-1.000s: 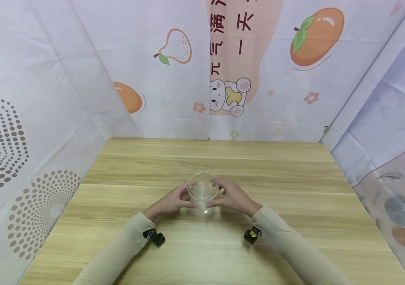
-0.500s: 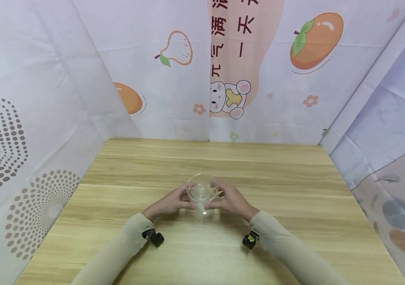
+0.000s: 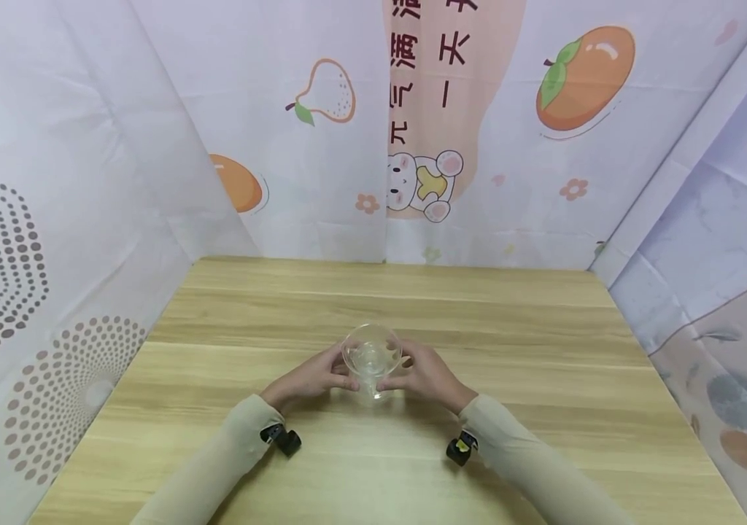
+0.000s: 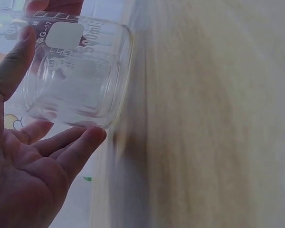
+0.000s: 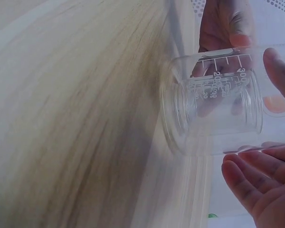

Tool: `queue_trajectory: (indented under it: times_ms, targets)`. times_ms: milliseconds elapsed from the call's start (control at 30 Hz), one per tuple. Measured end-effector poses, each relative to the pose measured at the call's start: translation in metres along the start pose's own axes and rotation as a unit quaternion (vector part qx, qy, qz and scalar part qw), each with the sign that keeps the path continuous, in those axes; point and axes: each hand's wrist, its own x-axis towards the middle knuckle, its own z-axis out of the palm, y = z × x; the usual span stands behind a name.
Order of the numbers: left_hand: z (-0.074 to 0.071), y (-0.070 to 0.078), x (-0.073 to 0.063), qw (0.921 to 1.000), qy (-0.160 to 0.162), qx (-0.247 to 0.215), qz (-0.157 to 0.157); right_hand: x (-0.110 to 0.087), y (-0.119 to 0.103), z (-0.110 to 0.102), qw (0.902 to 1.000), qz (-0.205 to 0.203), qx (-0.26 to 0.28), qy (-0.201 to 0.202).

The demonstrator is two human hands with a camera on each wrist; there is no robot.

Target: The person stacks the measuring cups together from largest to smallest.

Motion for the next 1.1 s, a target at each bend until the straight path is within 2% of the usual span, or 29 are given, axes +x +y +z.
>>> queue_trajectory:
  times_ms: [367, 667, 900, 1100]
  targets:
    - [0.000, 0.000, -0.003, 0.9999, -0.005, -0.001, -0.011, -0.002, -0.002, 0.001, 0.9999, 0.011, 0.002, -0.012]
    - [-0.003, 0.003, 0.000, 0.9999, -0.015, 0.004, -0.005, 0.005, -0.007, -0.010, 0.9985, 0.005, -0.019, -0.052]
    - [-0.006, 0.003, 0.001, 0.9997, -0.022, -0.011, 0.002, 0.009, -0.007, -0.017, 0.9968, -0.004, -0.029, -0.075]
    - [-0.010, 0.001, -0.002, 0.9999, -0.011, 0.000, -0.002, 0.011, -0.004, -0.024, 0.9955, 0.002, -0.038, -0.087]
